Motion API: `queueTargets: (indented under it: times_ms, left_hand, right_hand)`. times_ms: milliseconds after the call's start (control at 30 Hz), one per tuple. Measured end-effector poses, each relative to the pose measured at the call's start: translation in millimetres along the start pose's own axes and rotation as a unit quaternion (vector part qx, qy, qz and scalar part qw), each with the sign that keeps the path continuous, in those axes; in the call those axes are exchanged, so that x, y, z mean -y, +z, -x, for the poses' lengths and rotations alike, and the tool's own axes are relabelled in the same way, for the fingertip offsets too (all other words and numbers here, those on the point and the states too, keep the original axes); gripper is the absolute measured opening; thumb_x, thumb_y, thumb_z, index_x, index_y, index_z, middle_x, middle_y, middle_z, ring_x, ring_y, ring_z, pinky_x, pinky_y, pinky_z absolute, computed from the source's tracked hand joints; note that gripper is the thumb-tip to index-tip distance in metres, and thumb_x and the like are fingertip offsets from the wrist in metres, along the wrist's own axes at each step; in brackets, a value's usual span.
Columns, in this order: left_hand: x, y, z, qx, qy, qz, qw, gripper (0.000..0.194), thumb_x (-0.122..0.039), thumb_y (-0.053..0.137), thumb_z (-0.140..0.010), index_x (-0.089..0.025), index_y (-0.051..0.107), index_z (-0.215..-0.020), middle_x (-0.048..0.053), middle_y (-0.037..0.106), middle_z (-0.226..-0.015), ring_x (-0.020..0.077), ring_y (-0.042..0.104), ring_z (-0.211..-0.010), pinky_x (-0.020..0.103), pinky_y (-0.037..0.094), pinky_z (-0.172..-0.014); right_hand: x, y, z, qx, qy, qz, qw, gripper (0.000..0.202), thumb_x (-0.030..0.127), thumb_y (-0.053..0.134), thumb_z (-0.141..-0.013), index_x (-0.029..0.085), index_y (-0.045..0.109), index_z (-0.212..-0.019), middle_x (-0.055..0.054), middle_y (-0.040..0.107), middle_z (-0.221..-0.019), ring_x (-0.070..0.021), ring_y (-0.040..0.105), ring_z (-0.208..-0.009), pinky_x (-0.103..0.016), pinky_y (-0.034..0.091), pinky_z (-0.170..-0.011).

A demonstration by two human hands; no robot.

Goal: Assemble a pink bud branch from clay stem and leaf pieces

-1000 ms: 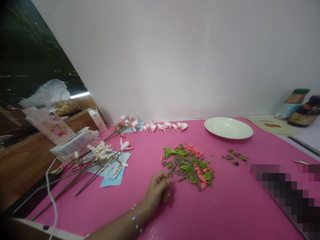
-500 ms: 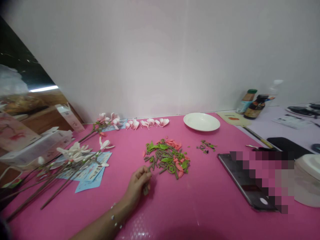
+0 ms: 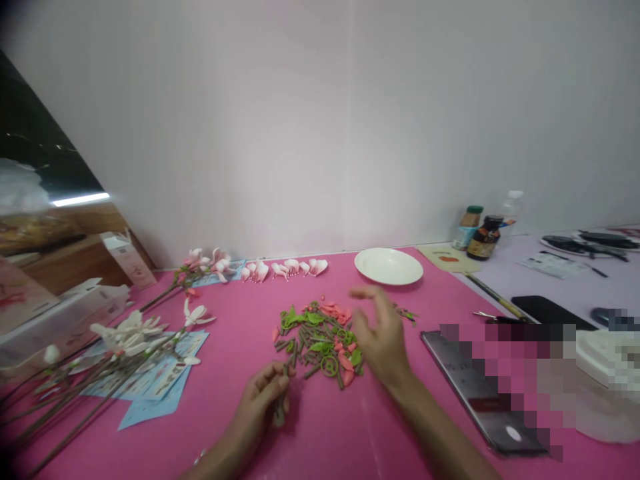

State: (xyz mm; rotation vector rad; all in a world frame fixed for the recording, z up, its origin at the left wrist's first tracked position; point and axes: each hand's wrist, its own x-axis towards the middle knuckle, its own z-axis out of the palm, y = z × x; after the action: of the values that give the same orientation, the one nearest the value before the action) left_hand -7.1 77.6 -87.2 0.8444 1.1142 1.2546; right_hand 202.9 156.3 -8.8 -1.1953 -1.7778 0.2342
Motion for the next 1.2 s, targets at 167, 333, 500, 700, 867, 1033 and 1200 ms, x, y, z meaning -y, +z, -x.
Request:
queueTargets:
  times_ms: [167,333,500,700,867,1033,1200]
  left_hand:
    - [2.8,3.4,0.8,0.020,0.005,0.046,0.999,0.034,-0.044,0.070,-0.068,-0.016,0.053,-0.077,-0.007,0.051,-0.045,0.0056,0.041,-0.035,0.016,0.031,-0.036]
    - [10.9,3.7,-0.4,0.050,-0.004,0.088,0.995,0.032,-0.038,0.075,-0.064,-0.017,0.053,-0.074,-0.004,0.053,-0.052,0.0069,0.044,-0.039,0.018,0.035,-0.038]
    - [20.8,1.7,0.9,0.094,-0.014,0.112,0.989,0.031,-0.035,0.078,-0.061,-0.015,0.059,-0.075,-0.003,0.053,-0.054,0.0088,0.050,-0.044,0.019,0.039,-0.042]
    - [9.2,8.7,11.6,0.157,-0.069,0.152,0.973,0.021,-0.027,0.077,-0.062,-0.013,0.067,-0.074,0.002,0.063,-0.053,0.0081,0.050,-0.039,0.020,0.041,-0.042]
    - [-3.1,12.1,14.8,0.168,-0.108,0.173,0.965,0.023,-0.028,0.077,-0.061,-0.014,0.071,-0.078,0.003,0.065,-0.052,0.0096,0.055,-0.039,0.021,0.046,-0.043]
    - [1.9,7.7,10.9,0.164,-0.109,0.167,0.966,0.026,-0.029,0.078,-0.061,-0.013,0.071,-0.080,0.004,0.067,-0.052,0.0109,0.056,-0.036,0.018,0.042,-0.034]
    - [3.9,4.7,7.4,0.123,-0.105,0.186,0.969,0.034,-0.028,0.079,-0.061,-0.010,0.069,-0.088,0.003,0.066,-0.052,0.0101,0.056,-0.038,0.017,0.044,-0.037]
  right_hand:
    - [-17.4,33.7,19.6,0.112,-0.038,-0.025,0.993,0.018,0.020,0.042,-0.087,0.021,0.060,-0.086,-0.006,0.062,-0.087,-0.0239,0.059,-0.087,-0.039,0.047,-0.077]
    - [-19.9,42.4,38.5,0.209,-0.023,-0.069,0.975,0.018,0.017,0.042,-0.088,0.021,0.060,-0.084,-0.004,0.059,-0.080,-0.0209,0.056,-0.080,-0.034,0.044,-0.071]
    - [2.7,38.7,42.1,0.285,0.021,-0.199,0.937,0.015,0.023,0.050,-0.088,0.022,0.064,-0.094,-0.003,0.062,-0.088,-0.0182,0.057,-0.084,-0.031,0.044,-0.076]
    - [11.1,37.3,44.8,0.322,0.086,-0.311,0.890,0.011,0.025,0.056,-0.084,0.019,0.062,-0.078,0.000,0.059,-0.077,-0.0152,0.057,-0.074,-0.027,0.044,-0.068]
    - [7.4,36.5,43.6,0.329,0.087,-0.325,0.883,0.016,0.030,0.057,-0.085,0.018,0.065,-0.078,-0.002,0.060,-0.081,-0.0158,0.057,-0.077,-0.028,0.043,-0.071]
    - [2.4,33.4,38.1,0.307,0.109,-0.309,0.894,0.023,0.036,0.053,-0.087,0.019,0.066,-0.082,-0.002,0.060,-0.080,-0.0154,0.058,-0.074,-0.028,0.045,-0.069]
    - [-21.3,30.2,29.5,0.206,0.187,-0.196,0.940,0.026,0.039,0.050,-0.086,0.018,0.063,-0.095,-0.002,0.061,-0.075,-0.0171,0.059,-0.064,-0.031,0.047,-0.063]
